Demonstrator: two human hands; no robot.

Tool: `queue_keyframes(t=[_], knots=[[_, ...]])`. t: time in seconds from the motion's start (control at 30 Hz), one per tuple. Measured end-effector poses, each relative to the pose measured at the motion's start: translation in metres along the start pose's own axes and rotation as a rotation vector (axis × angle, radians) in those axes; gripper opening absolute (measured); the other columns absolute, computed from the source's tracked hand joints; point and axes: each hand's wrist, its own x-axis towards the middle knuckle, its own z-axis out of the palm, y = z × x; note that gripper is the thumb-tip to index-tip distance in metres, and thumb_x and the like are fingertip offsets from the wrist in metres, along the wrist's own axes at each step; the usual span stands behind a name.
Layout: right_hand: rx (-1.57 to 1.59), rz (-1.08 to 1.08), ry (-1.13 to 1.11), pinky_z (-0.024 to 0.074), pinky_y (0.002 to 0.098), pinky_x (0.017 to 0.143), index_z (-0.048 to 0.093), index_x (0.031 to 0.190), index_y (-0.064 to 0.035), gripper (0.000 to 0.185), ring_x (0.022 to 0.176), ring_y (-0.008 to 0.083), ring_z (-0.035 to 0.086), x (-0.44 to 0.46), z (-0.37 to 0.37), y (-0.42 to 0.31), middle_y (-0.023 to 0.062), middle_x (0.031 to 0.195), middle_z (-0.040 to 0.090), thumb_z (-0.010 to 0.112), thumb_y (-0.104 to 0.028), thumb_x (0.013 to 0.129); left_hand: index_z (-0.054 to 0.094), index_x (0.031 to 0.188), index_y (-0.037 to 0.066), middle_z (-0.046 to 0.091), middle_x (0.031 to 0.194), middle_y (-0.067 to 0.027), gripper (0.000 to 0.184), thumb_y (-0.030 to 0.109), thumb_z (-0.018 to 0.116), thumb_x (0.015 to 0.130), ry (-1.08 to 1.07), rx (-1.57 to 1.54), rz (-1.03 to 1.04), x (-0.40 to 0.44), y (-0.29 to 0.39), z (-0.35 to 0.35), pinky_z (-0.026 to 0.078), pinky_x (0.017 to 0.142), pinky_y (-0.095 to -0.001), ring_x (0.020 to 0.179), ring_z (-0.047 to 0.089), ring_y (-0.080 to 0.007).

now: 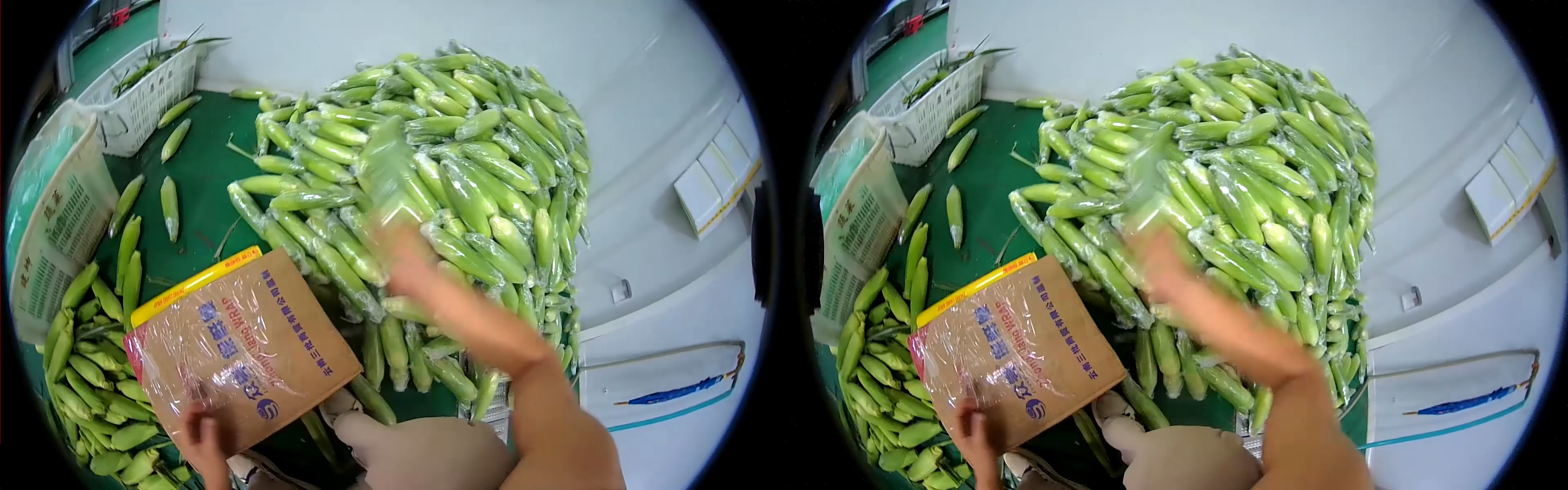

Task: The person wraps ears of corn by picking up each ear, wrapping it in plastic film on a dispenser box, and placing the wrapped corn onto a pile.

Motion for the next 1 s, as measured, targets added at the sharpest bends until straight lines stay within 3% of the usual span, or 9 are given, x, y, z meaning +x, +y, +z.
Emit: queue_keyframes(t=[0.07,0.2,0.27,0.4,0.47,0.5,0.7,0.83,1.0], knots=[[0.737,0.095,0.333,0.0517,0.0433,0.073,0.062,0.115,-0.0102,0.030,0.088,0.0162,0.062,0.119,-0.139,0.040,0.0052,0.102,0.066,0.075,-0.027,0.094,0.061,0.120,-0.002,0.063,0.115,-0.0076,0.023,0.006,0.061,0.099,0.355,0.100,0.053,0.018,-0.025,-0.055,0.045,0.097,-0.0306,0.106,0.057,-0.0175],[0.287,0.263,0.989,0.0502,0.0468,0.095,0.042,0.150,0.0018,0.083,0.112,0.0359,0.059,0.217,-0.310,0.036,0.0253,0.141,0.055,0.084,-0.025,0.083,0.058,0.132,-0.004,0.064,0.125,-0.0111,0.031,0.015,0.058,0.107,0.545,0.338,0.127,0.042,-0.102,-0.166,0.047,0.099,-0.0342,0.112,0.060,-0.0204],[0.116,0.298,0.801,0.0512,0.0510,0.097,0.034,0.154,0.0007,0.096,0.117,0.0368,0.062,0.204,-0.283,0.034,0.0272,0.136,0.059,0.087,-0.021,0.076,0.057,0.135,-0.003,0.064,0.128,-0.0147,0.037,0.017,0.061,0.105,0.633,0.479,0.017,0.056,-0.152,-0.208,0.047,0.099,-0.0363,0.114,0.061,-0.0258],[0.073,-0.012,0.640,0.0513,0.0353,0.085,0.066,0.114,-0.0034,0.035,0.093,0.0194,0.064,0.135,-0.091,0.064,0.0076,0.098,0.070,0.077,-0.022,0.087,0.057,0.141,0.002,0.055,0.144,-0.0237,0.060,0.019,0.076,0.087,0.477,1.231,-0.485,0.036,-0.227,-0.251,0.048,0.103,-0.0473,0.123,0.058,-0.0401],[0.339,-0.008,0.238,0.0509,0.0284,0.087,0.064,0.122,-0.0044,0.036,0.095,0.0135,0.064,0.072,-0.005,0.048,0.0033,0.101,0.068,0.076,-0.012,0.089,0.057,0.141,-0.002,0.052,0.149,-0.0270,0.071,0.021,0.079,0.077,0.309,1.336,-0.039,-0.007,-0.224,-0.249,0.041,0.115,-0.0497,0.131,0.054,-0.0465],[0.388,-0.010,0.103,0.0509,0.0282,0.087,0.064,0.124,-0.0059,0.035,0.096,0.0119,0.063,0.035,0.028,0.023,0.0021,0.101,0.068,0.075,-0.011,0.091,0.057,0.143,0.000,0.050,0.152,-0.0257,0.071,0.025,0.079,0.080,0.249,1.396,-0.198,-0.015,-0.189,-0.221,0.039,0.115,-0.0510,0.135,0.050,-0.0456],[-0.049,-0.659,-0.414,0.0545,0.0392,0.081,0.070,0.108,-0.0039,0.027,0.089,0.0323,0.067,-0.073,0.106,-0.039,0.0132,0.100,0.069,0.075,0.001,0.082,0.049,0.148,0.004,0.047,0.154,-0.0240,0.081,0.059,0.066,0.093,0.741,1.022,-0.426,-0.077,-0.194,-0.246,0.034,0.120,-0.0478,0.142,0.043,-0.0411],[0.093,-0.528,-0.492,0.0530,0.0360,0.083,0.068,0.104,-0.0006,0.023,0.092,0.0289,0.065,-0.086,0.124,-0.048,0.0136,0.100,0.067,0.071,0.006,0.082,0.045,0.148,0.005,0.062,0.136,-0.0238,0.077,0.056,0.066,0.095,1.040,0.225,-0.684,-0.064,-0.170,-0.257,0.048,0.099,-0.0452,0.123,0.062,-0.0375],[0.224,-0.294,-0.522,0.0476,0.0279,0.091,0.064,0.111,0.0027,0.020,0.101,0.0165,0.059,-0.091,0.120,-0.028,0.0084,0.112,0.060,0.063,0.005,0.091,0.033,0.151,-0.009,0.056,0.143,-0.0292,0.118,0.060,0.087,0.072,1.046,0.402,-0.887,-0.033,-0.152,-0.222,0.046,0.107,-0.0418,0.129,0.057,-0.0392]])
